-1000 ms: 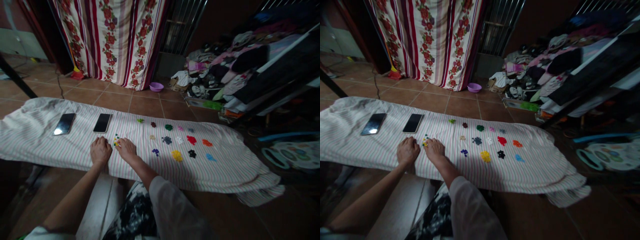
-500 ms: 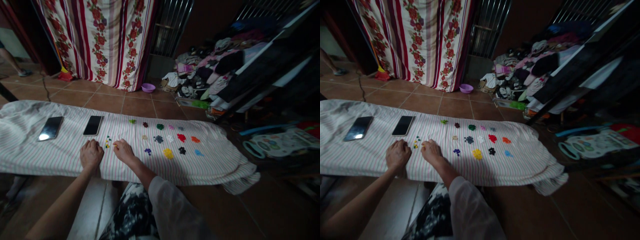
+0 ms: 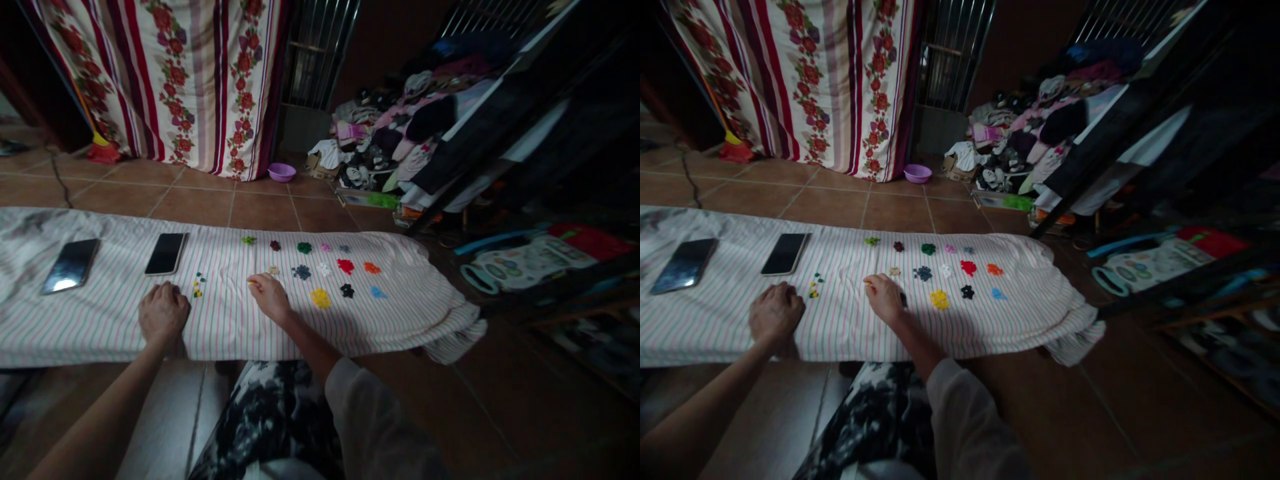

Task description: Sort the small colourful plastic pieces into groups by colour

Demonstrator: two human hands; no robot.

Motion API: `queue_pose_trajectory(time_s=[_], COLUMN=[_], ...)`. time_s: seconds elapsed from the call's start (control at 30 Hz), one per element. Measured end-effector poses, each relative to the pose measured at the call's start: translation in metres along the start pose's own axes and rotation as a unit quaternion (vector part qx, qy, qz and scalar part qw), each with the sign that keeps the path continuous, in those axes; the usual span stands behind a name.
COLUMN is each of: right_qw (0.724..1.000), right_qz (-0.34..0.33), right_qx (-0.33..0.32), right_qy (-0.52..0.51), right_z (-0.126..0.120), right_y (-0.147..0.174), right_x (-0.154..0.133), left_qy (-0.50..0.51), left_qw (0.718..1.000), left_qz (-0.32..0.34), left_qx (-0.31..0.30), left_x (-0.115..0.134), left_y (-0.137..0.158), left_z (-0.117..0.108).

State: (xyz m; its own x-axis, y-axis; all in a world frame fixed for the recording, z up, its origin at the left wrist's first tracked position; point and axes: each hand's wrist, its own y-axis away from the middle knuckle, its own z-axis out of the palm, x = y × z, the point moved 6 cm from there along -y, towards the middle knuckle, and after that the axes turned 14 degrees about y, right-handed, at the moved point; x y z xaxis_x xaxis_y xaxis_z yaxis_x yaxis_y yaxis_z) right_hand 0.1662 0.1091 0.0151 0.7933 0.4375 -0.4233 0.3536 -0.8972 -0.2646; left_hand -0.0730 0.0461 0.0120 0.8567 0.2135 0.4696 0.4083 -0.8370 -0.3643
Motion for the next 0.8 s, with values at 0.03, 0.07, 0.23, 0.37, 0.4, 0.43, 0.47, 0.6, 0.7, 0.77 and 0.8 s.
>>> queue_pose_trajectory(time_s=[0.03, 0.07, 0.23, 0.37, 0.4, 0.43, 0.47, 0.6, 0.7, 0.77, 0.8], right_qw=[1.000, 0.999, 0.991, 0.980, 0.978, 0.976, 0.974, 0.971, 0.972, 0.972, 0.972], right_qz=[0.002, 0.004, 0.028, 0.056, 0.061, 0.066, 0.072, 0.077, 0.071, 0.071, 0.071], right_qx=[0.017, 0.035, 0.131, 0.172, 0.179, 0.184, 0.187, 0.187, 0.185, 0.187, 0.188], right_qy=[-0.004, -0.007, 0.024, 0.080, 0.087, 0.094, 0.101, 0.125, 0.125, 0.124, 0.124], right_z=[-0.006, -0.011, -0.043, -0.062, -0.066, -0.068, -0.071, -0.074, -0.073, -0.071, -0.070], right_y=[0.003, 0.006, 0.028, 0.051, 0.056, 0.061, 0.066, 0.079, 0.083, 0.083, 0.083], right_x=[0.008, 0.017, 0.064, 0.099, 0.107, 0.114, 0.120, 0.134, 0.137, 0.140, 0.141], left_qy=[0.002, 0.003, 0.016, 0.021, 0.021, 0.020, 0.019, 0.013, 0.007, 0.000, -0.004], left_qw=[1.000, 1.000, 1.000, 1.000, 1.000, 1.000, 1.000, 1.000, 1.000, 1.000, 1.000], left_qz=[0.002, 0.003, 0.004, 0.002, 0.001, 0.000, -0.001, -0.002, -0.001, -0.002, -0.003], left_qx=[0.000, 0.000, -0.011, -0.009, -0.009, -0.010, -0.012, -0.019, -0.019, -0.021, -0.022], left_x=[0.001, 0.001, 0.002, 0.004, 0.005, 0.005, 0.005, 0.005, 0.004, 0.004, 0.004], left_y=[0.000, 0.000, 0.000, 0.000, 0.001, 0.001, 0.001, 0.000, 0.000, 0.000, 0.000], left_z=[0.000, -0.001, -0.002, -0.004, -0.004, -0.004, -0.004, -0.003, -0.003, -0.003, -0.003])
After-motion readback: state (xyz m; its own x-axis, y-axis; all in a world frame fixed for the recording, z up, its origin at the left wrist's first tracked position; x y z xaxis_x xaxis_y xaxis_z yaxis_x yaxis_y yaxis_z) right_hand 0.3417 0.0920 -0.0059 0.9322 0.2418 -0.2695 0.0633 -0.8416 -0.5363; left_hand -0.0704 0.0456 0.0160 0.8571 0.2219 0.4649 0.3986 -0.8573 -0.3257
